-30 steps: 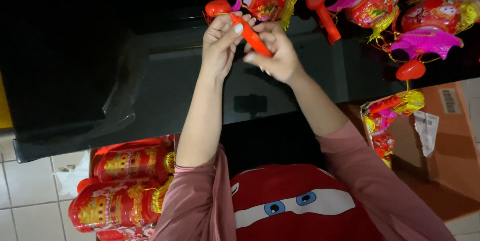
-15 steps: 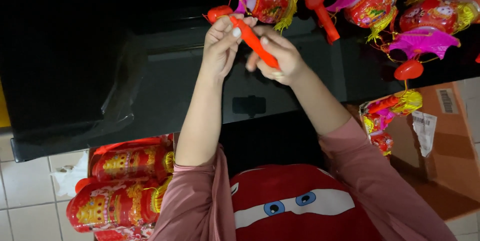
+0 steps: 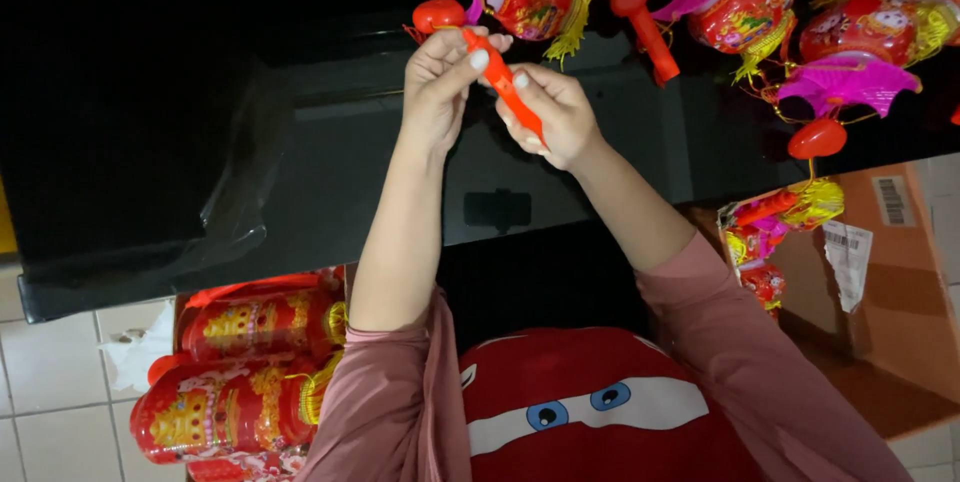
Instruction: Assembling decorative lanterns by attaching plastic handles and internal components.
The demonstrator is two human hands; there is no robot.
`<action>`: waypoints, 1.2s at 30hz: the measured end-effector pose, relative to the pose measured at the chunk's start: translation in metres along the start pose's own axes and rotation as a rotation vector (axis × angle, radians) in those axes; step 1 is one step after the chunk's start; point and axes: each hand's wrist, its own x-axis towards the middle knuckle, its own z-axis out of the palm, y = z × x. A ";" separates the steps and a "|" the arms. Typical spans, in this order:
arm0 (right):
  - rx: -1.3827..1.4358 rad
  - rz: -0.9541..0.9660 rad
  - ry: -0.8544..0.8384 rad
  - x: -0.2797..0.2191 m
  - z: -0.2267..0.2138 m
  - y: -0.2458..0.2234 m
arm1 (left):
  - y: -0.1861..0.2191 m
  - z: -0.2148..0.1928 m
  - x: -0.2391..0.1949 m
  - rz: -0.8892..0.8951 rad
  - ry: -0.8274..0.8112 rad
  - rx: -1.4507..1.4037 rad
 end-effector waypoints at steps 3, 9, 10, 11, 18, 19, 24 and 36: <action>0.063 -0.038 -0.144 0.000 -0.003 0.000 | -0.005 0.001 -0.002 -0.024 -0.012 0.069; 0.145 -0.130 -0.055 0.003 -0.014 -0.005 | 0.005 -0.002 -0.003 0.106 0.174 0.318; 0.123 -0.157 -0.097 0.000 -0.013 -0.008 | 0.004 -0.003 -0.002 0.195 0.293 0.348; 0.100 -0.185 -0.140 -0.003 -0.012 -0.011 | 0.003 -0.004 -0.001 0.284 0.413 0.377; 0.093 -0.297 -0.264 0.000 -0.026 0.000 | 0.005 -0.008 -0.008 0.200 0.169 0.785; 0.097 -0.294 -0.259 -0.001 -0.025 -0.001 | 0.002 -0.008 -0.008 0.184 0.060 0.874; 0.109 -0.269 -0.224 -0.010 -0.016 -0.017 | -0.003 -0.002 -0.007 0.184 -0.090 1.192; -0.386 -0.624 -0.294 -0.035 -0.015 -0.057 | -0.014 0.008 -0.012 0.372 -0.124 0.892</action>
